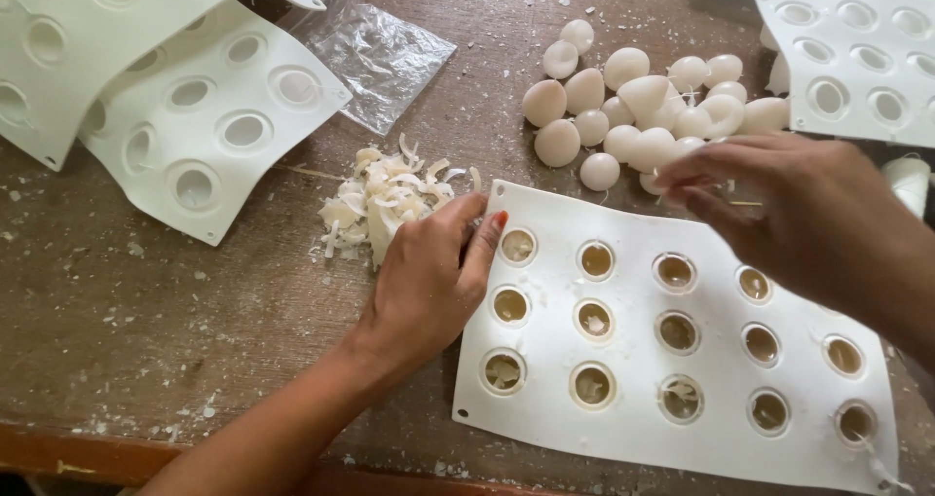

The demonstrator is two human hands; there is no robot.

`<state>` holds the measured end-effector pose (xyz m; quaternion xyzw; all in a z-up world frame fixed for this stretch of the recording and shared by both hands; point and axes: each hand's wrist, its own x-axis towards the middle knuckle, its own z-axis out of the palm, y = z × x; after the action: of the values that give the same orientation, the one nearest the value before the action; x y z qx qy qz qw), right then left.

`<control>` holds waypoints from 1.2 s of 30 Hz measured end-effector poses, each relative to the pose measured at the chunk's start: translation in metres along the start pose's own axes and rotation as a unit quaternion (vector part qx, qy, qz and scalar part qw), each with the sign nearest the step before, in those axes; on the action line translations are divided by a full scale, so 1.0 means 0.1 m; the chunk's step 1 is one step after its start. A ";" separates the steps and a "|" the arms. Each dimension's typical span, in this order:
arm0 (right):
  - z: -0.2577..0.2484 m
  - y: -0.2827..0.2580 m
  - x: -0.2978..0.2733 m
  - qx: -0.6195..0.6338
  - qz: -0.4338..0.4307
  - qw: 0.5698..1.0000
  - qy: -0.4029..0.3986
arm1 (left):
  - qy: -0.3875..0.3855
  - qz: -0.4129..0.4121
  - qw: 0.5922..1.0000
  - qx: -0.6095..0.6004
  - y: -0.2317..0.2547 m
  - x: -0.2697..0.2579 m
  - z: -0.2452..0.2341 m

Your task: Making small candles by inserting wicks into a silicone mold and removing finished wax pieces.

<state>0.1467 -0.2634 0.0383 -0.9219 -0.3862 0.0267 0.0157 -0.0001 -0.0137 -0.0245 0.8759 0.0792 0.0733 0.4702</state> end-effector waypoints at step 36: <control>-0.11 0.33 -0.72 -0.073 -0.098 0.989 0.083 | 0.032 0.027 0.988 0.146 -0.09 0.05 -0.02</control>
<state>0.1203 -0.3381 0.0504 -0.8771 -0.4734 -0.0798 -0.0173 0.0035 -0.0060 -0.0307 0.9343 0.0799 0.1015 0.3322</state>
